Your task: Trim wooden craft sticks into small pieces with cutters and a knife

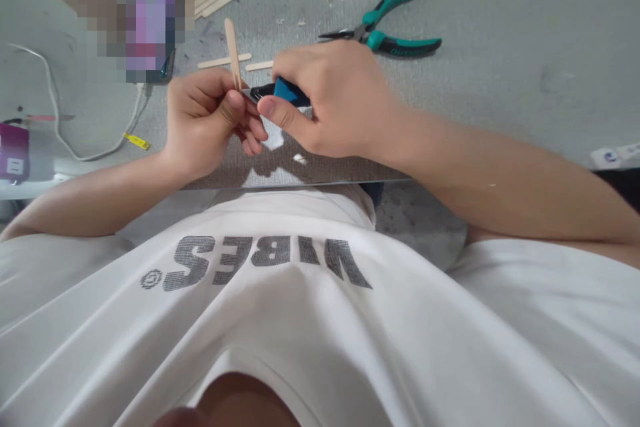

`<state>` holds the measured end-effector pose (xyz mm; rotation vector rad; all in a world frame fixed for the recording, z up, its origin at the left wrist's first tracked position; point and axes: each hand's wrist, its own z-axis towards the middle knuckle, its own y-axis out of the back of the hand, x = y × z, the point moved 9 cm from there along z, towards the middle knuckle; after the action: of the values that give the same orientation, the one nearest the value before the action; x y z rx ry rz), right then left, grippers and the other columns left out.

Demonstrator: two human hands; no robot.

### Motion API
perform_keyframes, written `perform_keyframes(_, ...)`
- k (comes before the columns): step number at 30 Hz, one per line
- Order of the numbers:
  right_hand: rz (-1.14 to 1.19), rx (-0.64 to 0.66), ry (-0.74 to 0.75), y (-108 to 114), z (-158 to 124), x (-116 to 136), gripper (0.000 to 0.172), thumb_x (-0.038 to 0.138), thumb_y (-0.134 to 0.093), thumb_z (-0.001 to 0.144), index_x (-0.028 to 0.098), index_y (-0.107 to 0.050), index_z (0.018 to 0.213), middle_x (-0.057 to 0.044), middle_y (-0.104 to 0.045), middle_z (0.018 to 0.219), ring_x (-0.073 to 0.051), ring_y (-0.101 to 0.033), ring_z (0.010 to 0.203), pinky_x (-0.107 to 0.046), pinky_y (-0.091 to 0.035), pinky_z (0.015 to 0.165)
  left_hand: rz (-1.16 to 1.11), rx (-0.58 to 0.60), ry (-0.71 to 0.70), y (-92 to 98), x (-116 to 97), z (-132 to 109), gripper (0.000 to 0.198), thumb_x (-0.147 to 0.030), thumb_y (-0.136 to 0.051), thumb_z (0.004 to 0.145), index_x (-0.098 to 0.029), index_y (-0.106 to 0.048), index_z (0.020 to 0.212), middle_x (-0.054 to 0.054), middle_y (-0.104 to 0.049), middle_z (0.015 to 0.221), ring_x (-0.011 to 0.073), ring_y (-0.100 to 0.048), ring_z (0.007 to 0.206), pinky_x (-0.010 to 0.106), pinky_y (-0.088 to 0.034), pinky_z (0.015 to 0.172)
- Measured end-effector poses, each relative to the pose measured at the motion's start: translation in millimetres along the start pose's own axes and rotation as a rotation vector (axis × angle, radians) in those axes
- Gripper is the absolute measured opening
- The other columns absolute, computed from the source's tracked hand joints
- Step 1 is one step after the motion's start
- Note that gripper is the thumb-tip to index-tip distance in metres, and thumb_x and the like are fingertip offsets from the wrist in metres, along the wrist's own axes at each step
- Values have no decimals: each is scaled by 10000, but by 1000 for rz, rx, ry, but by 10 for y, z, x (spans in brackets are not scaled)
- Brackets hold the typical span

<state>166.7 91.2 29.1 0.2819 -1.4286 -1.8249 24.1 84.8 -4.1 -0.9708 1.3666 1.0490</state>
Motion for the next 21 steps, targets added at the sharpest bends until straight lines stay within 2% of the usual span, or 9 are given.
perform_keyframes(6,-27,71,-32,-50,-5,-51,826,849,-93,1074,268,-679,1060,-90,-674,851,-287,-706,857,-453,-466,756,2,55,19,-18,50,25,445,-538,-743,1094,-200,-653,819,-31,-727,633,114,-715,485,193,-574,467)
perform_keyframes(11,-62,-8,-26,9,7,12,846,859,-123,1073,244,-701,1142,-127,-731,990,-314,-747,989,-468,-488,793,-4,76,93,-38,136,49,400,-461,-704,1128,-192,-635,840,-40,-718,634,125,-744,496,187,-584,482)
perform_keyframes(16,-104,-57,-54,21,5,-37,847,888,-134,1057,267,-695,1191,-132,-751,1043,-300,-730,938,-469,-485,787,-72,103,89,-65,144,76,363,-353,-651,1162,-198,-609,837,-52,-711,623,118,-740,487,170,-566,457)
perform_keyframes(21,-83,-135,-53,129,2,-40,869,926,-106,1028,288,-682,1157,-134,-741,1046,-296,-718,928,-471,-483,786,-71,83,110,-36,186,96,369,-375,-710,1132,-203,-598,825,-49,-717,632,117,-738,479,170,-566,459)
